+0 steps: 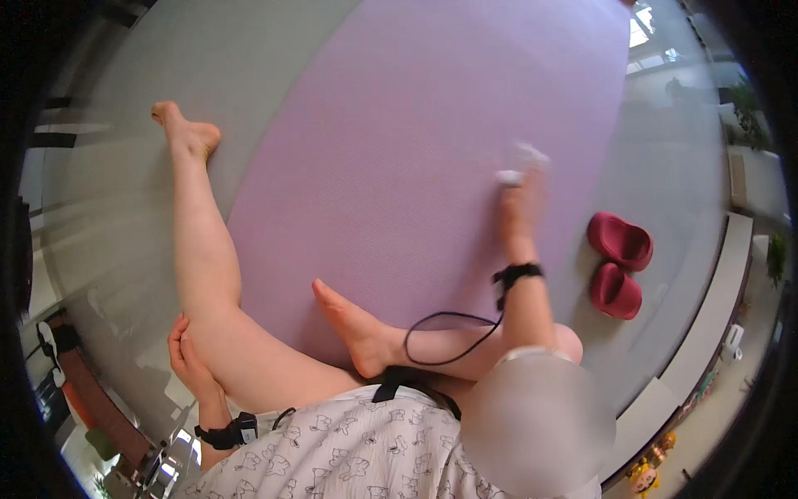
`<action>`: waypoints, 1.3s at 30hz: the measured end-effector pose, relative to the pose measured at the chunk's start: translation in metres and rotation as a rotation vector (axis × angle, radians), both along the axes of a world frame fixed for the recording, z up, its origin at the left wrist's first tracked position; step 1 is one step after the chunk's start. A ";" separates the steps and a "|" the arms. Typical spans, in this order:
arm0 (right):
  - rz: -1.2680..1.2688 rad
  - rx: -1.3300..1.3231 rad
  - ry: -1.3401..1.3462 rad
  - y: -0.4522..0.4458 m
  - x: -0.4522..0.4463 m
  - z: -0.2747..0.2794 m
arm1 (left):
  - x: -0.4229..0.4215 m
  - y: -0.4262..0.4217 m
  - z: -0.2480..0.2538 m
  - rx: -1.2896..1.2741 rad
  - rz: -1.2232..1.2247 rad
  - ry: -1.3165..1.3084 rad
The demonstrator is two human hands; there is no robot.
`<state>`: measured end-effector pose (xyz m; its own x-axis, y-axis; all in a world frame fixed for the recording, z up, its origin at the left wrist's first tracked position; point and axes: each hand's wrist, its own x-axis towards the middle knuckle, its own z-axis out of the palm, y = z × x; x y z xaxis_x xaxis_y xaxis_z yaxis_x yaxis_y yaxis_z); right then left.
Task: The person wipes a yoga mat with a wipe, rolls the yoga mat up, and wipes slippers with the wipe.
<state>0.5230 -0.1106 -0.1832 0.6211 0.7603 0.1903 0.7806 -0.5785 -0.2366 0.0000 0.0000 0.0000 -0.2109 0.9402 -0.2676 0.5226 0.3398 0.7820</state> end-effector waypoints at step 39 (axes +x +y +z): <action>-0.144 -0.095 0.172 -0.035 -0.067 0.002 | 0.004 0.032 -0.025 0.151 0.049 0.038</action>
